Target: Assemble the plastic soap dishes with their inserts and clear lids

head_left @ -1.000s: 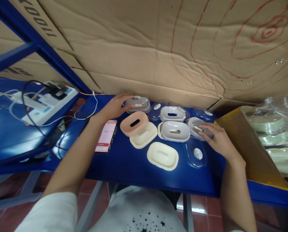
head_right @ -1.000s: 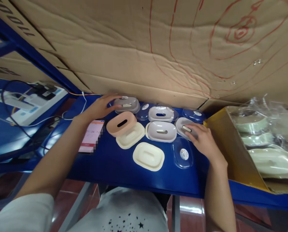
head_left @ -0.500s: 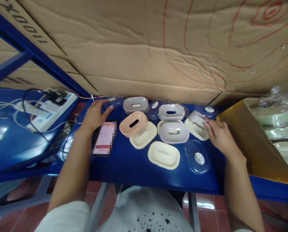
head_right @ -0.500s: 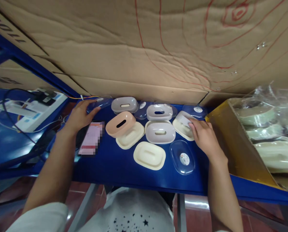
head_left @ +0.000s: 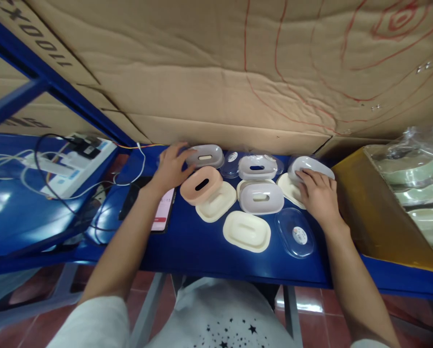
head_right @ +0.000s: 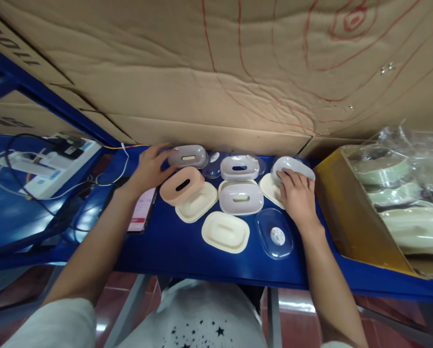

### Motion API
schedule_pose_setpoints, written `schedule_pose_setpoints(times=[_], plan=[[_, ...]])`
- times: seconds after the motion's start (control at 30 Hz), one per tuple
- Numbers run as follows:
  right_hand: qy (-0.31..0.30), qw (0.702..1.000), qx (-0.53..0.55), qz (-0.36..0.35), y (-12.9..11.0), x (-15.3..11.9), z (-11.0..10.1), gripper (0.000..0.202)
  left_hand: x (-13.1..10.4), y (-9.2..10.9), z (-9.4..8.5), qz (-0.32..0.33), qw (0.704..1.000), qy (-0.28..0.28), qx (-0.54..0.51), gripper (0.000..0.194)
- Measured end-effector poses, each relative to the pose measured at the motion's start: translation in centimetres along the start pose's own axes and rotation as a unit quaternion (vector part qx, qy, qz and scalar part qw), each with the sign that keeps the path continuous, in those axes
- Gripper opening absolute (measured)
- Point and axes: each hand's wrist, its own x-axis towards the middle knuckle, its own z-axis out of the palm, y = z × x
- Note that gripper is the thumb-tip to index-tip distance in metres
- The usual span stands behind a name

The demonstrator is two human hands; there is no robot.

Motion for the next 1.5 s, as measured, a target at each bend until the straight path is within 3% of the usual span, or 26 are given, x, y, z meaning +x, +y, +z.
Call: schedule_pose_setpoints(times=[0.27,0.47,0.8,1.07,1.23,1.5], plan=[[-0.01,0.999,0.038,-0.026,-0.4,0.0,0.1,0.041,4.3,3.0,1.1,0.062,0.995,-0.083,0.011,0.036],[-0.019,0.998,0.05,-0.023,-0.2,0.0,0.1,0.042,4.7,5.1,0.7,0.091,0.99,-0.11,-0.008,0.037],[-0.02,0.998,0.054,-0.025,-0.1,-0.2,0.1,0.042,4.9,7.3,1.2,0.038,0.998,-0.011,-0.047,0.033],[-0.02,0.998,0.061,-0.028,-0.2,-0.2,0.6,0.044,5.4,8.1,2.2,0.068,0.994,-0.002,-0.084,0.027],[-0.023,0.997,0.067,-0.027,-0.2,-0.2,0.5,0.045,5.9,7.0,1.6,0.077,0.991,0.039,-0.102,0.034],[-0.023,0.999,0.046,-0.017,0.5,-0.3,0.0,0.041,4.8,3.8,-1.4,0.008,0.986,0.155,-0.059,0.038]])
